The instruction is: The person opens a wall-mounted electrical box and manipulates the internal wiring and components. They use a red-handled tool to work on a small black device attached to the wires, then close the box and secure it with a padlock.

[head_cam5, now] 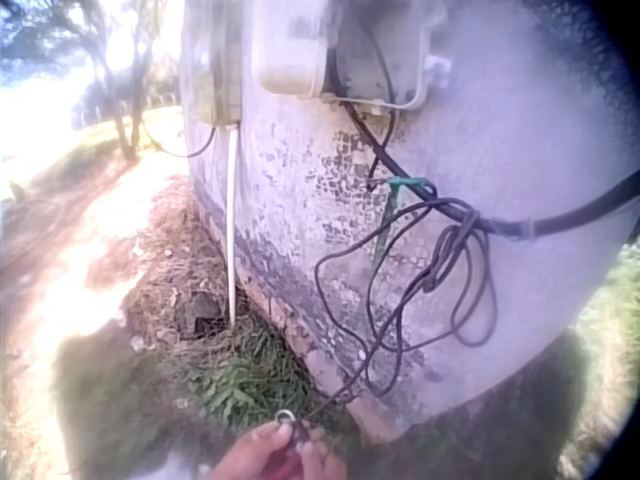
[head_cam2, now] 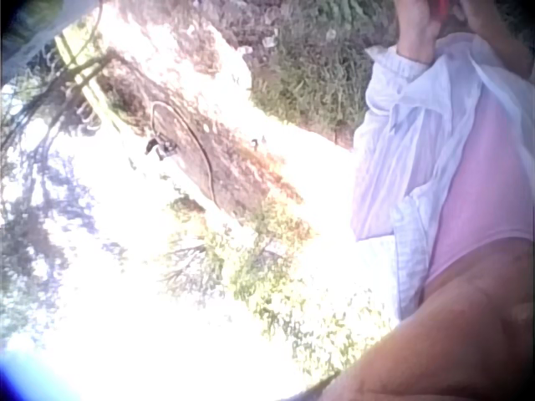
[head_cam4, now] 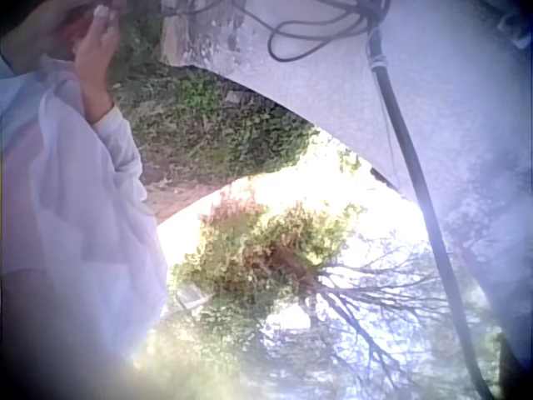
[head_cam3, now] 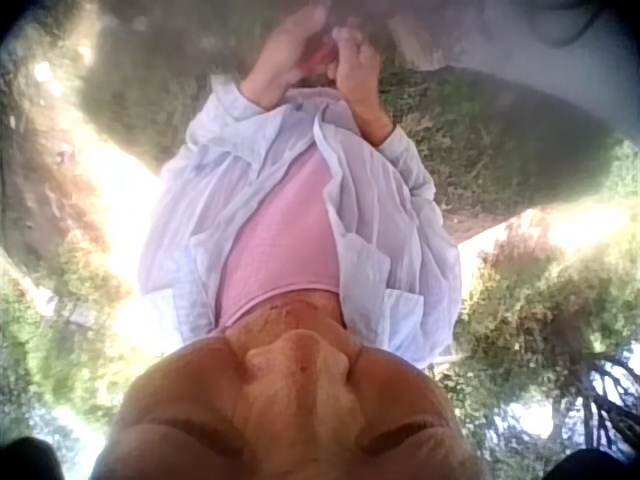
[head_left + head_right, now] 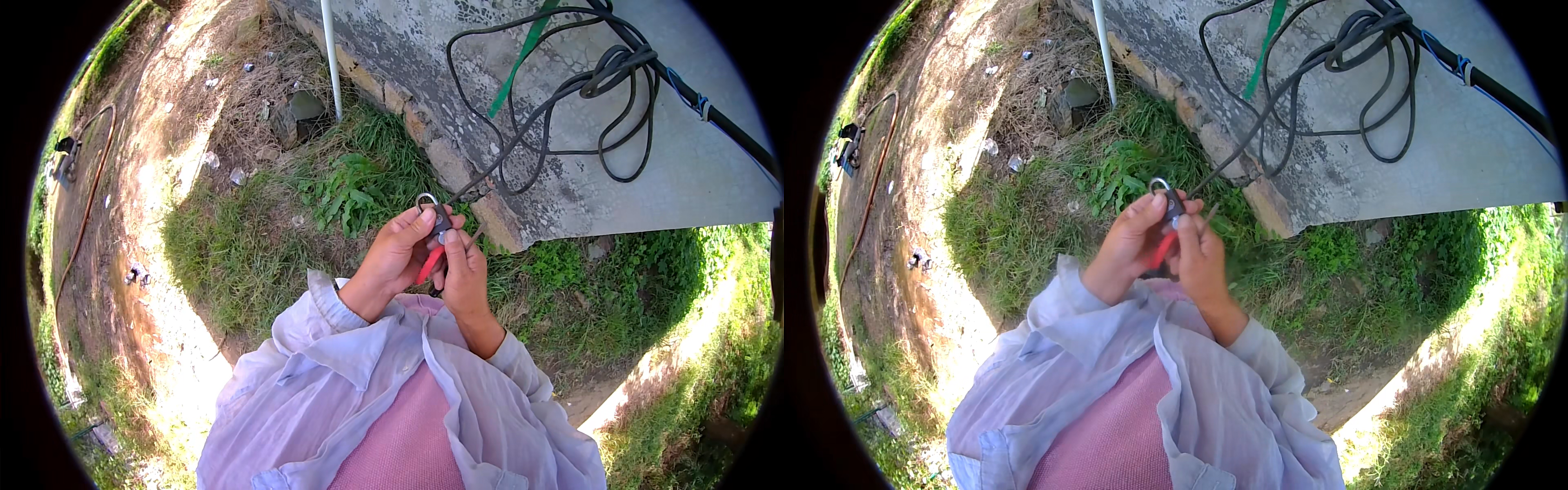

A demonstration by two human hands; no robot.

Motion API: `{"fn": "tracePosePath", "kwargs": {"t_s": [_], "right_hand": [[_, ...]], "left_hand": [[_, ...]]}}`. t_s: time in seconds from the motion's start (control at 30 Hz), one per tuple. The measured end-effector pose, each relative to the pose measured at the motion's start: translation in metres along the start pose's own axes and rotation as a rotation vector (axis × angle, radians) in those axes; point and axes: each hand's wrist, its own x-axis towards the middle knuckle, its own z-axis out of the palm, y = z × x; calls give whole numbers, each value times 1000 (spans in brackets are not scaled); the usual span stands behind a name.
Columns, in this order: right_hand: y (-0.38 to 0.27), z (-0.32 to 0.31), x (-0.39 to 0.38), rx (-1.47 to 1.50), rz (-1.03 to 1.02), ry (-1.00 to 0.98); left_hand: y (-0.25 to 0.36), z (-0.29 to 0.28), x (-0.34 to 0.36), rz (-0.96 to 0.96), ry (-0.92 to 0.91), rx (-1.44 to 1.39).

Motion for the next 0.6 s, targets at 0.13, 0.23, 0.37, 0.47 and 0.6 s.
{"fn": "tracePosePath", "kwargs": {"t_s": [0.13,0.23,0.37,0.47,0.6], "right_hand": [[1,-4,1,126,104,-42],[2,-1,1,-81,-72,-21],[18,-1,11,-465,-505,103],[15,1,7,-316,-315,60],[2,3,3,-6,-21,0]], "left_hand": [[5,3,-4,-25,-14,5],[3,4,-3,9,24,52],[2,6,-1,35,54,83],[0,2,-1,43,62,66],[1,-2,0,28,31,44]]}}
